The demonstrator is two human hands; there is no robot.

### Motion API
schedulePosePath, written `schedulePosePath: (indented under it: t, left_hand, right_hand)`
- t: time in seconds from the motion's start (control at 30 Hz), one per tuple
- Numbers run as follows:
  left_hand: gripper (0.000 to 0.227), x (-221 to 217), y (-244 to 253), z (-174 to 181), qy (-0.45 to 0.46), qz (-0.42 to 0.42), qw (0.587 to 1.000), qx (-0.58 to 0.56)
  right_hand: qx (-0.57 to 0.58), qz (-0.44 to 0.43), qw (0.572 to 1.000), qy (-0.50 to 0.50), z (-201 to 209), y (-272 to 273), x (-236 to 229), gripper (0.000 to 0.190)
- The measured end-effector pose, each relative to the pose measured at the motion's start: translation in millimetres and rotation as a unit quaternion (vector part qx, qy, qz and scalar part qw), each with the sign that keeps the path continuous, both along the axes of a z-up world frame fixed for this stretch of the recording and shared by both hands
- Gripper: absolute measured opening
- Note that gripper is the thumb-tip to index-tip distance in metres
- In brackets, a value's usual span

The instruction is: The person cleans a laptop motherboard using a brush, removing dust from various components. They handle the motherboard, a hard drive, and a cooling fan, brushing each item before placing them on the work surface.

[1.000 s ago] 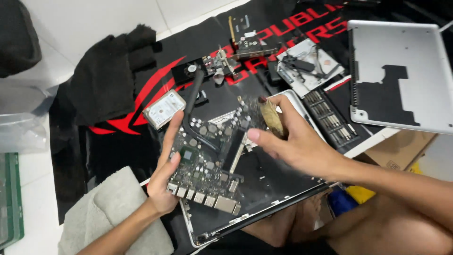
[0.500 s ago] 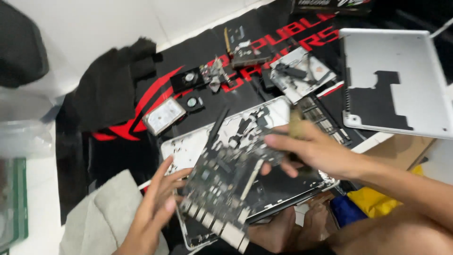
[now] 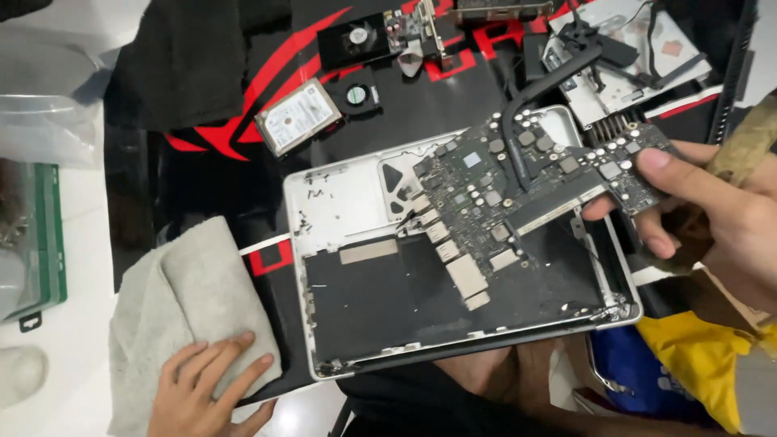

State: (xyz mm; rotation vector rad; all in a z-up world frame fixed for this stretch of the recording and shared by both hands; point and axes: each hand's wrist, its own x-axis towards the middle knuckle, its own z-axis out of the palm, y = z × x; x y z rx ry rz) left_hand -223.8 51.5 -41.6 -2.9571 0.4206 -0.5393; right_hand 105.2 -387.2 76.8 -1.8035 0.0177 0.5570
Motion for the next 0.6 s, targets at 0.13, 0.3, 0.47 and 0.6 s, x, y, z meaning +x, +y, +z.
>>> schedulePosePath:
  t: [0.13,0.3,0.47,0.6]
  left_hand:
    - [0.05,1.0,-8.6,-2.2,0.023,0.052,0.998,-0.039]
    - [0.057,-1.1,2.6,-12.4,0.007,0.057,0.997,-0.06]
    - [0.022,-19.2,20.5,-30.4,0.022,0.066,0.996,-0.06]
    - [0.064,-1.0,-16.7,-2.4,0.013,0.12,0.983,-0.138]
  right_hand:
    - [0.04,0.037,0.996,-0.068,-2.2,-1.9,10.1,0.046]
    - [-0.002,0.073,0.997,-0.032,0.6,4.1,31.9,0.05]
    - [-0.008,0.076,0.997,0.013,-4.9,9.9,59.5,0.054]
    - [0.015,0.115,0.992,0.048,-22.4,16.9,83.6,0.056]
